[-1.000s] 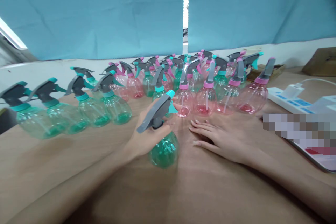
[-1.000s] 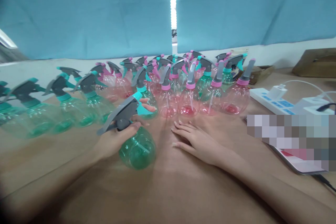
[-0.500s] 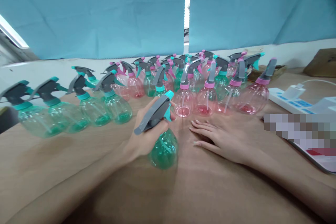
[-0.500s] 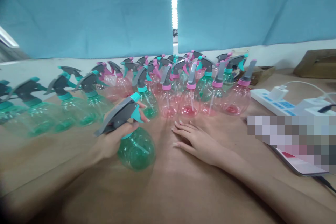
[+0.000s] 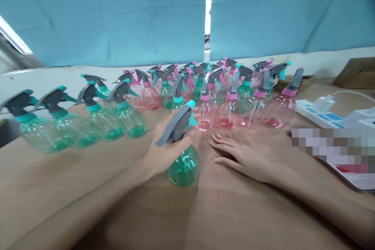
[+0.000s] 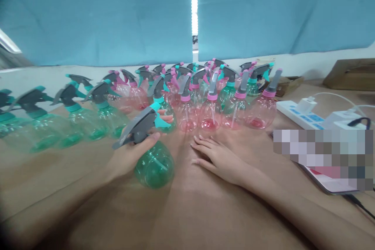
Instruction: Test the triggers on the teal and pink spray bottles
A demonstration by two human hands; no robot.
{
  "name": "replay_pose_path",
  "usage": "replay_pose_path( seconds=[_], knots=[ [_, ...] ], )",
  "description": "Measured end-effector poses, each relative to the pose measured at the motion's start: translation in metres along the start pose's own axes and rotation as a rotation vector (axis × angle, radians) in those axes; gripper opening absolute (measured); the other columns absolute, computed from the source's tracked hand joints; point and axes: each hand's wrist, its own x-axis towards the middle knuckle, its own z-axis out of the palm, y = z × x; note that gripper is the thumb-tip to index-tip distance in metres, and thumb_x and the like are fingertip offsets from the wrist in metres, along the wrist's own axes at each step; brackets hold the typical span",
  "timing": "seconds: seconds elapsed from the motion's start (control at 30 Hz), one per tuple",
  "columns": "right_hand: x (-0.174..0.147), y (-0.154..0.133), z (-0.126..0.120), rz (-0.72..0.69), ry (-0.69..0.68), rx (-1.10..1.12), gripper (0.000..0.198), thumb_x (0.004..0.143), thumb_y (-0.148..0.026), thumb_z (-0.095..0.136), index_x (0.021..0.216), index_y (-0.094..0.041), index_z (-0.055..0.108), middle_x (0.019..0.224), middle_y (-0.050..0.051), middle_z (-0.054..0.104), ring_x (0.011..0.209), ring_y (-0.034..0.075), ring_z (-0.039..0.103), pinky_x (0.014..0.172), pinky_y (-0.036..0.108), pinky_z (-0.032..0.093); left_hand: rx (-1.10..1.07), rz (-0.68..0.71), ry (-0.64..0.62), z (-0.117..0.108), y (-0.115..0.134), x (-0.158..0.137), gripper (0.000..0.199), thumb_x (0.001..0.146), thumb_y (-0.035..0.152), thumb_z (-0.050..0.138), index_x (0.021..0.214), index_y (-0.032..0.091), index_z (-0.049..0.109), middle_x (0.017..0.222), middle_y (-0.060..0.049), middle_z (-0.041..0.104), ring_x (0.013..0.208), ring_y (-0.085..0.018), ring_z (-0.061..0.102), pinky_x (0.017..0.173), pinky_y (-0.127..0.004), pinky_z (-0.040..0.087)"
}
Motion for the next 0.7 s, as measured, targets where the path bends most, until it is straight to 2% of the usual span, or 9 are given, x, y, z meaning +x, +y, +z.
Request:
replay_pose_path(
  seconds=[0.1,0.2,0.33,0.43,0.53,0.63,0.7],
  knots=[
    [0.001,-0.002,0.002,0.006,0.009,-0.009,0.057,0.095,-0.054,0.038,0.141,-0.022,0.044,0.147,0.009,0.043,0.136,0.027,0.037,0.112,0.050,0.030,0.041,0.012,0.028,-0.001,0.003,-0.001,0.008,0.079,0.030,0.055,0.078,0.023,0.051,0.064,0.003,0.052,0.057,-0.013,0.047,0.051,-0.027,0.036],
    [0.003,-0.006,0.001,0.023,-0.001,-0.043,0.056,0.095,-0.052,0.039,0.140,-0.019,0.046,0.146,0.011,0.044,0.136,0.027,0.037,0.111,0.049,0.032,0.052,0.025,0.009,-0.003,0.004,-0.003,0.010,0.081,0.031,0.058,0.086,0.023,0.054,0.066,0.004,0.052,0.058,-0.012,0.047,0.054,-0.026,0.037],
    [0.006,-0.014,-0.006,0.032,-0.026,-0.095,0.049,0.095,-0.050,0.041,0.131,-0.019,0.054,0.139,0.011,0.053,0.130,0.030,0.046,0.102,0.049,0.041,0.035,0.029,-0.041,-0.010,0.006,-0.008,0.034,0.082,0.040,0.063,0.113,0.028,0.056,0.070,0.006,0.053,0.061,-0.012,0.048,0.057,-0.024,0.040],
    [0.012,-0.019,-0.014,0.016,-0.055,-0.130,0.039,0.094,-0.047,0.044,0.116,-0.021,0.061,0.121,0.011,0.065,0.110,0.030,0.060,0.088,0.047,0.050,0.082,0.016,-0.106,-0.016,0.007,-0.012,0.050,0.081,0.042,0.064,0.127,0.032,0.048,0.076,0.005,0.057,0.068,-0.015,0.055,0.061,-0.026,0.043],
    [0.019,-0.023,-0.022,0.048,-0.048,-0.167,0.033,0.094,-0.045,0.043,0.102,-0.021,0.065,0.100,0.009,0.071,0.086,0.027,0.068,0.073,0.043,0.052,0.133,0.042,-0.155,-0.019,0.004,-0.018,0.049,0.081,0.041,0.064,0.126,0.032,0.047,0.096,0.002,0.064,0.082,-0.019,0.061,0.070,-0.030,0.046],
    [0.028,-0.028,-0.032,0.082,0.052,-0.131,0.030,0.093,-0.044,0.046,0.105,-0.024,0.065,0.098,0.007,0.072,0.085,0.027,0.068,0.069,0.039,0.052,0.123,0.047,-0.151,-0.022,-0.004,-0.027,0.039,0.082,0.041,0.063,0.117,0.029,0.051,0.112,0.001,0.064,0.099,-0.022,0.061,0.082,-0.034,0.047],
    [0.035,-0.032,-0.039,0.108,0.111,-0.079,0.030,0.092,-0.042,0.047,0.111,-0.026,0.064,0.100,0.005,0.072,0.087,0.026,0.068,0.069,0.036,0.051,0.126,0.013,-0.141,-0.025,-0.009,-0.034,0.038,0.083,0.041,0.062,0.117,0.029,0.052,0.114,0.000,0.066,0.103,-0.025,0.061,0.086,-0.036,0.046]
  ],
)
